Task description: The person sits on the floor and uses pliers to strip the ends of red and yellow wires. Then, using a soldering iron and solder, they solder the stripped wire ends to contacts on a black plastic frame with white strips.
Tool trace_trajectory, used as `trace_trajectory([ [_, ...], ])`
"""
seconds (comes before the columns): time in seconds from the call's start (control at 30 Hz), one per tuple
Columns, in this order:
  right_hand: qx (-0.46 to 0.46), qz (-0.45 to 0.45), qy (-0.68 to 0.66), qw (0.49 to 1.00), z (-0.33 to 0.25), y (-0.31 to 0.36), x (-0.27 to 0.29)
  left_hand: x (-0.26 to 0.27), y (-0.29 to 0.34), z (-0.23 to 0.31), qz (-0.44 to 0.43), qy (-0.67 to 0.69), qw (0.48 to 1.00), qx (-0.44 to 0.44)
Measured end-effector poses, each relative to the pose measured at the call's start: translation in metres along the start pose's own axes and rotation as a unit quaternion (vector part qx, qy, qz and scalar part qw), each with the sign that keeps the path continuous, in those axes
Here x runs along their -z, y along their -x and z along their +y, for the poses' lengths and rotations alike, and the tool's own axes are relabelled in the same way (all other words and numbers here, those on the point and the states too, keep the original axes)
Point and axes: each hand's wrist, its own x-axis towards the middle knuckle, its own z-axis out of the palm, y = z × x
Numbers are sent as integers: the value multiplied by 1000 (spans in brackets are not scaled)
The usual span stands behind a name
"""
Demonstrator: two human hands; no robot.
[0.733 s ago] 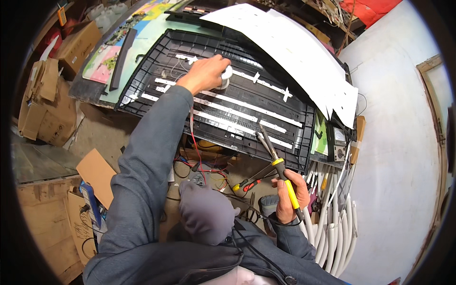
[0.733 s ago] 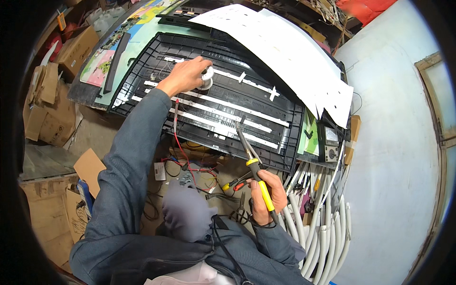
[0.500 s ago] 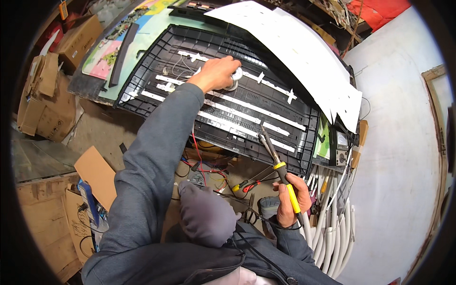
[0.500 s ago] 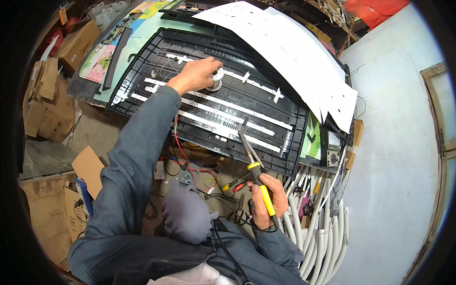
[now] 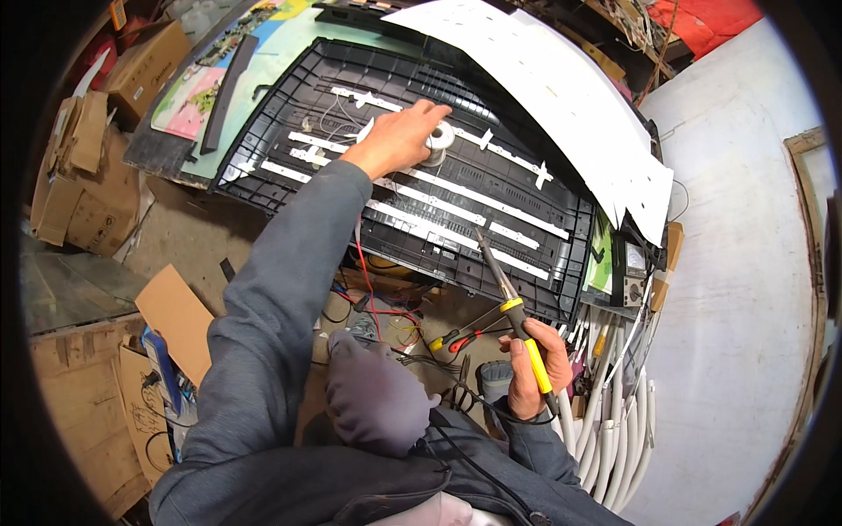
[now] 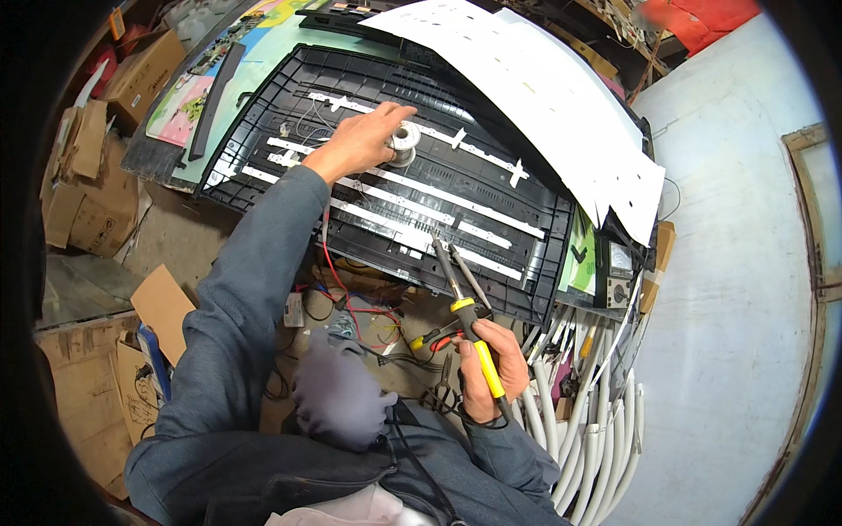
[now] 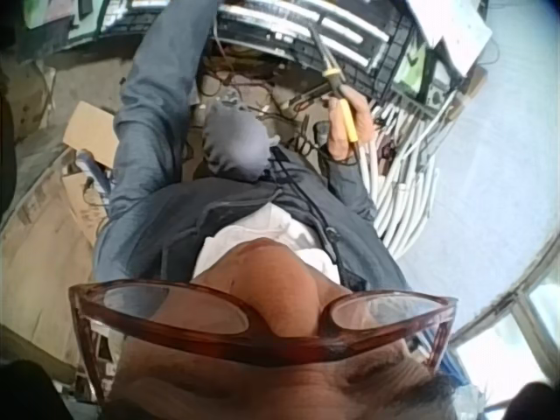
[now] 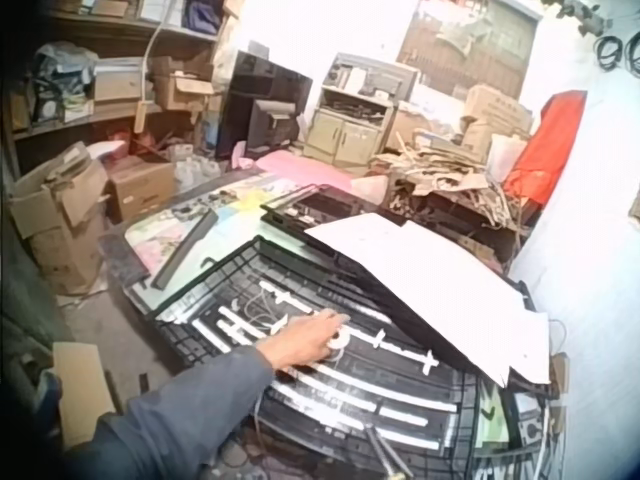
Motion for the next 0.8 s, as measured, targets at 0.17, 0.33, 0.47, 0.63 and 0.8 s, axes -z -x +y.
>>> trace_trajectory([
  [0.17,-4,3,-5,1000,-3,1,-2,27,21,-7,-6,-6,1000,26],
  [0.33,2,-11,-1,1000,-1,1,-5,42,42,-37,-8,128,985,117],
  [0.47,-7,-11,-3,1000,-6,-2,-11,54,63,-66,-32,99,985,141],
  [0.63,-9,-12,-8,1000,-6,-2,-15,62,84,-51,-101,-112,973,175],
  [0.8,-2,-25,2,1000,-8,-3,-21,47,85,-48,-48,-119,992,16],
])
